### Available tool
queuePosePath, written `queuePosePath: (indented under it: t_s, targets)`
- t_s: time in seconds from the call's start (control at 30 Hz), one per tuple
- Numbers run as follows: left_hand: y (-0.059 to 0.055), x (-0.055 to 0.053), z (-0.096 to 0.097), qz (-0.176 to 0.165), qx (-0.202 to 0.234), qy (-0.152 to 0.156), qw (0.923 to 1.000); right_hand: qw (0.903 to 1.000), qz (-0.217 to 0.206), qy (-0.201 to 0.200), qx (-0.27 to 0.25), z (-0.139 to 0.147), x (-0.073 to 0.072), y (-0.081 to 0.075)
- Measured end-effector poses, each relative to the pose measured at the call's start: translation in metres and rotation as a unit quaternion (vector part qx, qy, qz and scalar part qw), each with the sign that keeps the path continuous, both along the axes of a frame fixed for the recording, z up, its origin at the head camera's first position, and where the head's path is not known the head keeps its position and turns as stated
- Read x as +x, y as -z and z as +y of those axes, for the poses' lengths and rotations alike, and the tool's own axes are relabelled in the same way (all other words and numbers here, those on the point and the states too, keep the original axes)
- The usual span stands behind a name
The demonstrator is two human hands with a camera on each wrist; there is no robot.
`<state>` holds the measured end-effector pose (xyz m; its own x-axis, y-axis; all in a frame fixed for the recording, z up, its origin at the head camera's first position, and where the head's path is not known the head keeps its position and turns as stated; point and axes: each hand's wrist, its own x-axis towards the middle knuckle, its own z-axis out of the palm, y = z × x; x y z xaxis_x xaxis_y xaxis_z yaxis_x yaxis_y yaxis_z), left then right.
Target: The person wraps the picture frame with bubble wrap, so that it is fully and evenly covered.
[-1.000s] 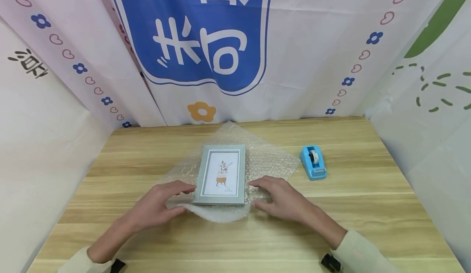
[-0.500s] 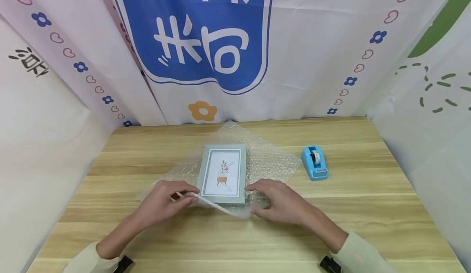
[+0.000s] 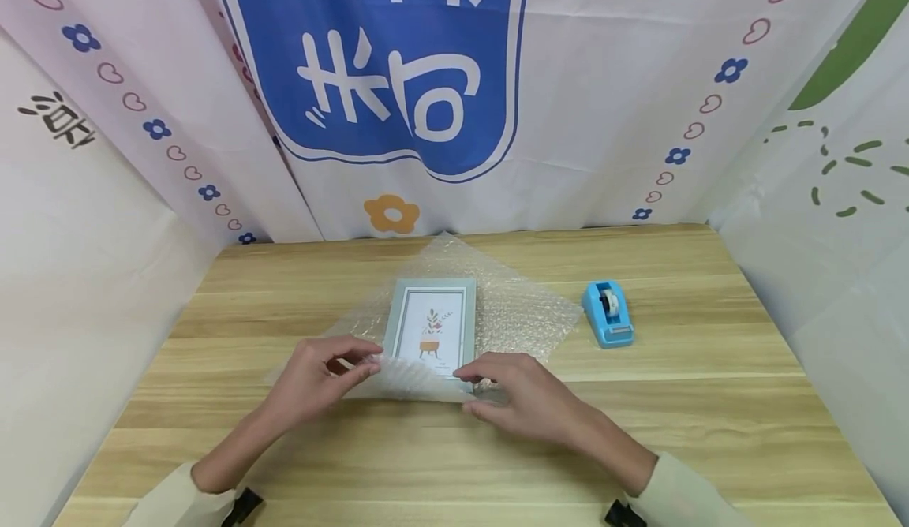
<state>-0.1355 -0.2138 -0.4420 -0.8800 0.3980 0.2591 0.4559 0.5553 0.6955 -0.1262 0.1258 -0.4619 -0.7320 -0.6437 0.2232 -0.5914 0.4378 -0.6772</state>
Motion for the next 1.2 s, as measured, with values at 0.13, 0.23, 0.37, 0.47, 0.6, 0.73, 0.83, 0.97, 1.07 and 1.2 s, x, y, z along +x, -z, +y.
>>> queuePosePath:
  t_s: [0.13, 0.23, 0.37, 0.47, 0.6, 0.73, 0.83, 0.97, 1.07, 1.2]
  targets:
    - [-0.001, -0.003, 0.0, -0.001, 0.015, -0.005, 0.9999, 0.9986, -0.014, 0.004, -0.051, -0.002, -0.006, 0.001]
    - [-0.002, -0.004, 0.0, -0.009, 0.017, -0.009, 0.9998, 0.997, -0.034, 0.02, -0.066, -0.004, -0.01, 0.002]
    - [-0.003, -0.006, 0.001, -0.017, 0.017, -0.016, 0.9996, 0.9948, -0.06, 0.048, -0.067, -0.006, -0.013, 0.002]
    - [-0.003, -0.009, 0.001, -0.015, 0.013, -0.017, 0.9997, 0.9927, -0.075, 0.069, -0.064, -0.007, -0.015, 0.002]
    - [-0.001, -0.016, 0.001, -0.013, 0.009, -0.022, 0.9996, 0.99, -0.088, 0.096, -0.055, -0.008, -0.02, 0.002]
    - [0.0, -0.022, 0.002, -0.013, -0.002, -0.025, 0.9996, 0.9886, -0.091, 0.107, -0.055, -0.009, -0.026, 0.003]
    - [0.001, -0.027, 0.003, -0.02, -0.018, -0.029, 0.9992, 0.9874, -0.093, 0.115, -0.055, -0.01, -0.029, 0.005]
    - [0.001, -0.033, 0.006, -0.036, -0.038, -0.04, 0.9978, 0.9856, -0.099, 0.128, -0.051, -0.011, -0.034, 0.006]
    - [0.003, -0.038, 0.007, -0.047, -0.048, -0.048, 0.9966, 0.9838, -0.106, 0.136, -0.048, -0.012, -0.037, 0.007]
    - [0.007, -0.043, 0.008, -0.054, -0.057, -0.058, 0.9952, 0.9813, -0.12, 0.144, -0.044, -0.012, -0.041, 0.009]
